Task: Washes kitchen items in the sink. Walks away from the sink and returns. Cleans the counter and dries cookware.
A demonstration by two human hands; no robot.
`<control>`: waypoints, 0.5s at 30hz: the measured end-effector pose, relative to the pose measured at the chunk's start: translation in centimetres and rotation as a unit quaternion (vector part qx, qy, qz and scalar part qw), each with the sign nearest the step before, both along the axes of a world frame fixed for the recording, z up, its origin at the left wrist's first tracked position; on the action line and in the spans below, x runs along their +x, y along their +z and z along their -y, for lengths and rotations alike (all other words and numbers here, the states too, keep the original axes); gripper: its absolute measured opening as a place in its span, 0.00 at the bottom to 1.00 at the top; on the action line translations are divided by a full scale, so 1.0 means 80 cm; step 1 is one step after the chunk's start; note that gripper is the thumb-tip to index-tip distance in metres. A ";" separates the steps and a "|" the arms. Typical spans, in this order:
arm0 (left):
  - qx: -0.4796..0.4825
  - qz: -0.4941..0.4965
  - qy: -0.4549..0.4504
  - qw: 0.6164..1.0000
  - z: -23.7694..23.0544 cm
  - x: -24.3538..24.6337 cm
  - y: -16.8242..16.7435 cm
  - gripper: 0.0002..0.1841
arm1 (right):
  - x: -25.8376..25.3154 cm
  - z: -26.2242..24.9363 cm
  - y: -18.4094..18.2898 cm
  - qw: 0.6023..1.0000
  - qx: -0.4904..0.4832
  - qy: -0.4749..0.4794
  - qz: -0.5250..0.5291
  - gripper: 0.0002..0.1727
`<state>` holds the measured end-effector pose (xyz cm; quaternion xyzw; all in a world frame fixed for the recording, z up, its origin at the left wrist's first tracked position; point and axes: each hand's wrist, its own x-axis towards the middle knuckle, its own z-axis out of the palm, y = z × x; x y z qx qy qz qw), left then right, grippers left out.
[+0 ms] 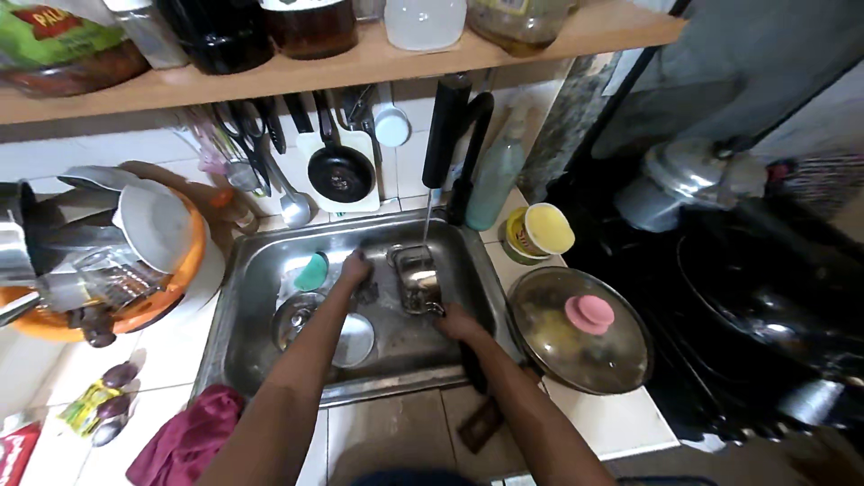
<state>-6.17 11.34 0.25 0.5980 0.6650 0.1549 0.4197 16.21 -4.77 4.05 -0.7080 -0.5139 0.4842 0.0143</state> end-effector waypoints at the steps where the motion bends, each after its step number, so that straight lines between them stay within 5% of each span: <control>1: 0.018 0.019 -0.016 1.000 0.006 0.004 0.011 0.29 | 0.000 0.002 0.001 1.000 0.010 -0.014 -0.011 0.23; 6: 0.050 0.152 -0.127 0.979 0.046 0.049 0.086 0.29 | -0.001 0.011 0.018 0.994 0.073 -0.060 -0.061 0.19; 11: 0.188 0.258 -0.102 0.942 0.039 0.103 0.104 0.31 | -0.008 0.014 0.031 0.973 0.153 -0.125 -0.120 0.14; 15: 0.327 0.120 -0.175 0.921 0.085 0.126 0.132 0.35 | -0.012 0.009 0.038 0.945 0.171 -0.193 -0.204 0.15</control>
